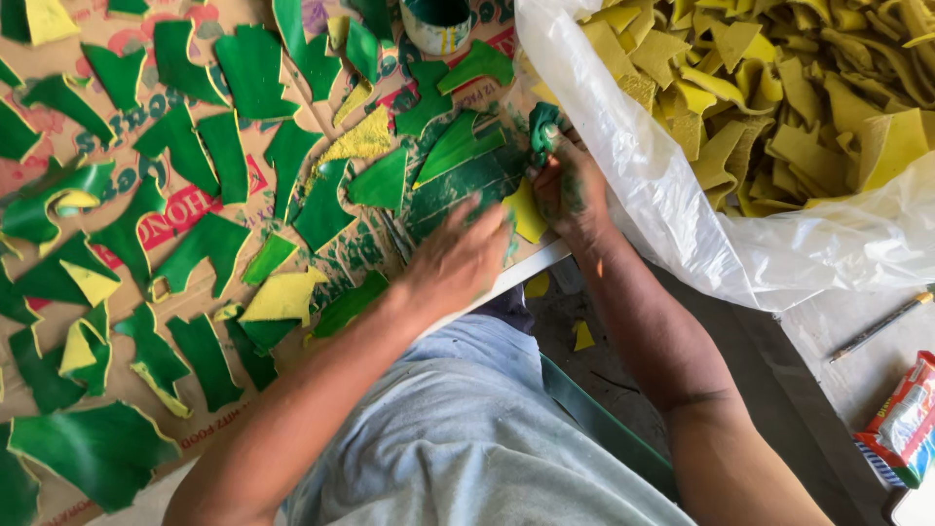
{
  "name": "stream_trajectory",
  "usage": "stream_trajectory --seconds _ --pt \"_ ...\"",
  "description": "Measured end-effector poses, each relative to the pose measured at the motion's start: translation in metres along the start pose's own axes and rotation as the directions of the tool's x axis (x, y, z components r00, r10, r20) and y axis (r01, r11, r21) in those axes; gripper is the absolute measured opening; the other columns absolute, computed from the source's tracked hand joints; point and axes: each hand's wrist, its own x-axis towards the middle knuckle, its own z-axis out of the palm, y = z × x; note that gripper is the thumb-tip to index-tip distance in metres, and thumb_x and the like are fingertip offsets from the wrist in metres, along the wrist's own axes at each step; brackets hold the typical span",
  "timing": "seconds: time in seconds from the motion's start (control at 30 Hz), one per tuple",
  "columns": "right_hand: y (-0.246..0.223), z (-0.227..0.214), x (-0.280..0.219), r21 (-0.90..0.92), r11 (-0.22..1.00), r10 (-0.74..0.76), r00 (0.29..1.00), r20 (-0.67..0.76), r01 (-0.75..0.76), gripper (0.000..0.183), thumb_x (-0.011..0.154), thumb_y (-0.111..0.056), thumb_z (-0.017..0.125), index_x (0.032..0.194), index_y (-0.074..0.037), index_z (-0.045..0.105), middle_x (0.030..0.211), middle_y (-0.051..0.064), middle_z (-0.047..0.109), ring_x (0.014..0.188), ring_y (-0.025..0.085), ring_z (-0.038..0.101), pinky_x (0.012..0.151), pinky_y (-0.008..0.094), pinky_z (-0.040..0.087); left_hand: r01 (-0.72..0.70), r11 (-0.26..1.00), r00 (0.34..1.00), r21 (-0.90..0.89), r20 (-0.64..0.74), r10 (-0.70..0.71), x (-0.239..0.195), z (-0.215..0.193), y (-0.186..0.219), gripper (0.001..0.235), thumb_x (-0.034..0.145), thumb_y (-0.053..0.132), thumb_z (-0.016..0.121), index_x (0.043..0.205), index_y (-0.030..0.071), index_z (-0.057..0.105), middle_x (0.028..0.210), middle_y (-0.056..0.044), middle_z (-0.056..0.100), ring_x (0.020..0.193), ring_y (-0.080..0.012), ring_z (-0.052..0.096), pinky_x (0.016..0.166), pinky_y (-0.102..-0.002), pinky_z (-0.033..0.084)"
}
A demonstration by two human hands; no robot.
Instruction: The person repeatedly picks yellow foam cutouts from a large white bag, places them on a cardboard surface, and paints them green using a cloth dipped in paint. Finished green cutouts are set aside on the cardboard.
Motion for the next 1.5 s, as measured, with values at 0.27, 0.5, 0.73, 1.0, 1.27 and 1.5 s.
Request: stream_trajectory --seconds 0.27,0.5,0.73,1.0,1.27,1.5 --pt "-0.027 -0.022 0.016 -0.029 0.983 0.186 0.975 0.124 -0.184 0.020 0.110 -0.012 0.057 0.129 -0.006 0.059 0.097 0.002 0.070 0.078 0.012 0.068 0.064 0.025 0.052 -0.034 0.998 0.995 0.044 -0.093 0.038 0.030 0.024 -0.016 0.058 0.083 0.012 0.057 0.137 -0.010 0.053 0.144 -0.027 0.046 0.110 -0.0351 0.065 0.106 -0.053 0.036" --pt "-0.017 -0.022 0.014 -0.003 0.992 0.128 0.991 0.045 -0.128 0.025 0.105 -0.013 0.060 0.129 -0.007 0.060 0.094 0.001 0.070 0.078 0.012 0.068 0.068 0.026 0.056 -0.102 0.987 0.987 0.121 0.133 0.085 0.040 0.010 -0.011 0.048 0.093 0.013 0.050 0.141 0.010 0.056 0.151 -0.013 0.046 0.089 -0.0250 0.074 0.117 -0.056 0.030" --pt "-0.009 -0.019 0.014 -0.080 0.991 0.108 0.994 -0.003 -0.108 0.027 0.103 -0.015 0.068 0.127 -0.005 0.060 0.103 0.004 0.070 0.085 0.013 0.067 0.076 0.029 0.057 -0.071 0.997 0.997 0.044 0.039 0.069 0.032 0.024 -0.004 0.032 0.098 0.013 0.053 0.126 0.007 0.065 0.144 -0.015 0.050 0.108 -0.0364 0.067 0.116 -0.056 0.033" --pt "0.003 -0.022 0.008 -0.250 0.967 -0.032 0.996 0.079 0.051 0.034 0.097 -0.017 0.075 0.126 -0.007 0.060 0.106 0.004 0.068 0.085 0.014 0.063 0.074 0.029 0.053 0.016 0.999 0.981 0.044 -0.194 -0.008 0.006 0.026 0.001 0.033 0.090 0.005 0.060 0.120 -0.006 0.065 0.128 -0.020 0.055 0.111 -0.0397 0.063 0.106 -0.047 0.049" --pt "0.000 -0.026 0.013 -0.216 0.976 0.034 0.998 0.043 -0.024 0.036 0.096 -0.017 0.074 0.128 -0.009 0.059 0.110 0.001 0.067 0.092 0.012 0.067 0.078 0.028 0.056 0.349 0.922 0.904 -0.170 -0.200 -0.379 0.009 0.017 0.011 0.033 0.078 0.009 0.069 0.108 -0.006 0.065 0.116 -0.021 0.060 0.097 -0.0427 0.063 0.083 -0.049 0.052" --pt "-0.031 -0.031 0.031 -0.011 0.984 0.176 0.968 0.177 -0.177 0.024 0.104 -0.011 0.058 0.128 -0.007 0.060 0.103 0.002 0.068 0.076 0.012 0.065 0.066 0.028 0.056 -0.283 0.953 0.846 0.105 -0.441 0.299 -0.021 0.001 0.030 0.002 0.089 0.003 0.060 0.090 0.005 0.060 0.101 -0.015 0.065 0.096 -0.0323 0.068 0.096 -0.051 0.054"
